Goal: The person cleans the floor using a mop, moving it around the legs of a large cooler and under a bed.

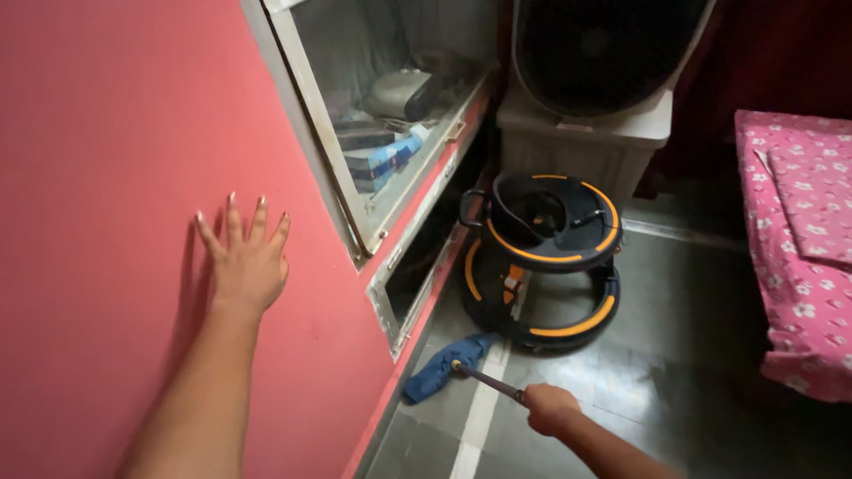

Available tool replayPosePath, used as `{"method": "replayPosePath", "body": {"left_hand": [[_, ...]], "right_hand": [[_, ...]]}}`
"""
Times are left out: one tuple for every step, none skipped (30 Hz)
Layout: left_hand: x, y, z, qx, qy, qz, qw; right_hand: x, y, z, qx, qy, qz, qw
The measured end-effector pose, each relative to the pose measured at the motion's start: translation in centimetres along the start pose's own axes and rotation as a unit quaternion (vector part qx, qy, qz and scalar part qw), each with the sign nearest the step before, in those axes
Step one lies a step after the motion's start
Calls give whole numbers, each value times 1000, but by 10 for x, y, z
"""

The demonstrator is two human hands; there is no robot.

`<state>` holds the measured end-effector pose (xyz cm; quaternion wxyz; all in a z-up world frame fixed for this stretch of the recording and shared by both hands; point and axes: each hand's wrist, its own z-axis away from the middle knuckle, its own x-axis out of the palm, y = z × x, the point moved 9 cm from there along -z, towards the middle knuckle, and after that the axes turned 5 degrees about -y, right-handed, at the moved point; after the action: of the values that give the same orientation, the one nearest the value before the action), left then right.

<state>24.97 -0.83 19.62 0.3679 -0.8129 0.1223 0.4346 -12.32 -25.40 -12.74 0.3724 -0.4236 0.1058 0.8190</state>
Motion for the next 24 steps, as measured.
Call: {"method": "replayPosePath", "body": {"left_hand": [[2,-2,-1,0,2,-3,1000],[11,-6,-2,-11,-30,-14,999],[19,-7,-3,-23,-61,-23,998],[21,-8,-4,-23,-59,-23,998],[28,-12,-4,-22,-80,-52,995],[34,-14,-5,-22,-101,-82,991],[36,-15,-4,-22,-103,-81,991],[41,-17,-2,-18,-125,-120,985],[46,-19,-1,-14,-147,-159,976],[47,-19,-1,-14,-149,-159,976],[46,-18,-1,-16,-148,-162,976],[45,-18,0,-19,-148,-164,975],[45,-16,1,-16,-148,-163,975],[44,-16,1,-16,-142,-182,973],[42,-15,1,-14,-135,-200,970],[41,-14,1,-11,-135,-198,971],[41,-15,1,-10,-132,-211,968],[41,-15,1,-8,-129,-224,966],[43,-15,0,-2,-130,-223,966],[43,-17,-3,0,-123,-222,967],[42,-18,-4,-1,-114,-223,968],[44,-16,-1,4,-113,-223,968],[42,-16,-2,-2,-89,-220,971],[39,-16,-2,-7,-66,-217,974]], "right_hand": [[-4,1,-4,3,-15,10,1000],[-8,0,-8,1,-13,7,1000],[-11,0,-11,-10,-20,17,1000],[-14,-1,-14,-20,-26,26,999],[-18,-1,-16,-19,-26,27,999],[-20,-3,-19,-19,-27,30,999],[-20,-4,-19,-21,-31,35,999],[-22,-3,-19,-21,-32,36,999],[-24,-3,-20,-21,-30,41,998],[-26,-3,-21,-21,-28,46,998],[-26,-2,-22,-22,-31,47,998],[-26,2,-22,-15,-32,32,999],[-26,6,-22,-7,-33,17,999],[-24,8,-22,-6,-35,16,999],[-23,12,-21,3,-29,11,1000],[-22,17,-20,12,-24,5,1000],[-19,19,-21,16,-25,2,1000],[-17,22,-24,18,-27,-6,999],[-11,24,-25,20,-31,-14,999],[-6,28,-26,25,-36,-16,999],[-5,30,-30,28,-22,-34,999],[-3,32,-33,32,-8,-51,998],[-2,32,-37,33,-8,-55,998],[-3,33,-39,24,0,-69,997]]}}
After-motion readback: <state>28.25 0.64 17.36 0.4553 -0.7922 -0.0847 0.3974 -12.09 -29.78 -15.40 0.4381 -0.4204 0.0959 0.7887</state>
